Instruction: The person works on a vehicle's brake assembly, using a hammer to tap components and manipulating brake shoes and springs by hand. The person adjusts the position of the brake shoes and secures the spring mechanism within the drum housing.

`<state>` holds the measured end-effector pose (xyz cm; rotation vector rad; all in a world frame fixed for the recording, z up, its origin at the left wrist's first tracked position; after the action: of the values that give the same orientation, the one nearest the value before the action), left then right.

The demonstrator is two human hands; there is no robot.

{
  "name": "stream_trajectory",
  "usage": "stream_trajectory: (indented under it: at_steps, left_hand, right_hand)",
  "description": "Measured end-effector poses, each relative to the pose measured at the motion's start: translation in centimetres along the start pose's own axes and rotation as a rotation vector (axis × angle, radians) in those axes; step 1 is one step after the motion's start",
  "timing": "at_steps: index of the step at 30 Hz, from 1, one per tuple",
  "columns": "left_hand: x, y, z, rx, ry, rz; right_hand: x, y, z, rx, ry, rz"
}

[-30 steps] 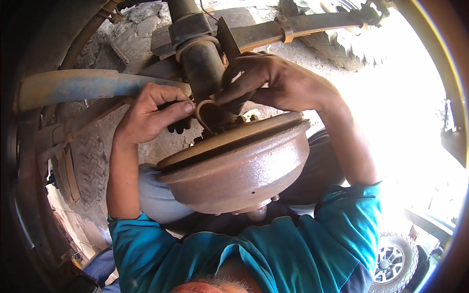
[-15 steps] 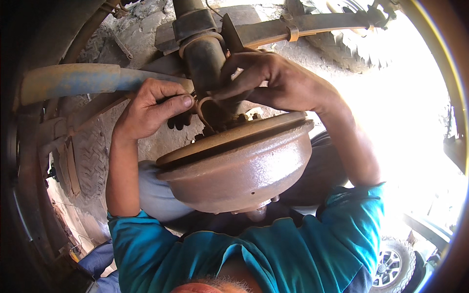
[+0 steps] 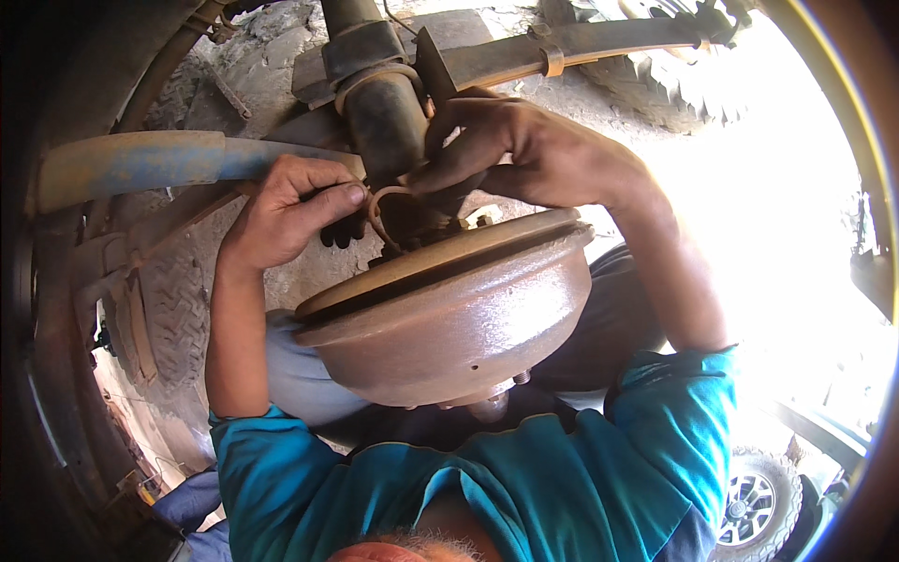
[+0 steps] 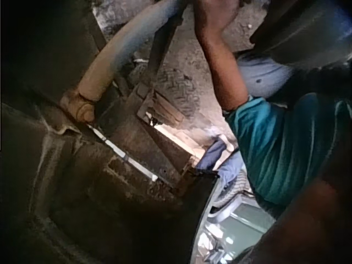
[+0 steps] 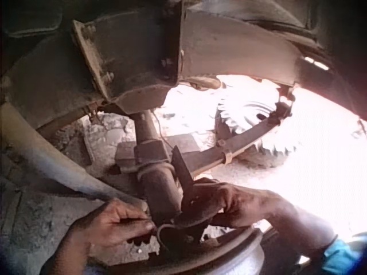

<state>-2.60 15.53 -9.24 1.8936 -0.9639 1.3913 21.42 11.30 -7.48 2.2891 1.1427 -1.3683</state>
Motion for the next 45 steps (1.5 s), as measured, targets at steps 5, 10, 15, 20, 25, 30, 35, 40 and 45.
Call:
stream_trajectory:
  at_steps: [5, 10, 15, 20, 25, 30, 35, 40, 45]
  left_hand:
    - [0.2, -0.1, -0.4, -0.031, 0.081, -0.094]
    - [0.4, -0.1, 0.1, -0.032, 0.039, -0.022]
    - [0.8, 0.0, 0.2, -0.078, 0.061, -0.054]
    - [0.8, 0.1, 0.0, -0.038, 0.034, 0.042]
    - [1.1, 0.1, 0.0, -0.063, 0.100, -0.016]
    - [0.6, 0.4, -0.2, -0.039, 0.092, 0.061]
    - [0.9, 0.2, 0.1, -0.086, 0.142, -0.012]
    - [0.5, 0.5, -0.2, -0.075, 0.161, -0.029]
    - [0.6, 0.2, 0.0, -0.086, 0.111, 0.038]
  right_hand:
    - [-0.5, 0.1, -0.1, 0.010, 0.014, 0.024]
    - [0.1, 0.7, -0.4, -0.008, 0.024, 0.054]
    - [-0.5, 0.1, 0.1, -0.005, -0.102, 0.106]
    - [0.0, 0.5, -0.3, 0.019, 0.035, 0.066]
    - [-0.5, -0.1, 0.3, 0.043, 0.032, -0.024]
    - [-0.4, 0.2, 0.0, 0.044, 0.057, -0.008]
    - [-1.4, -0.9, 0.0, 0.057, 0.043, -0.066]
    - [-0.8, 0.0, -0.1, 0.021, 0.127, -0.041]
    - [-1.4, -0.8, 0.2, 0.021, 0.022, -0.057]
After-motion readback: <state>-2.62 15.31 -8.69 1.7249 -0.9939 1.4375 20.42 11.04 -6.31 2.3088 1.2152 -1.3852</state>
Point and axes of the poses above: each hand's wrist, its own y-axis away from the middle knuckle, its own z-axis out of the palm, x = y × z, the point moved 4 cm from there along -y, towards the middle knuckle, and after that the axes turned 3 degrees about -x, right-handed, at the moved point
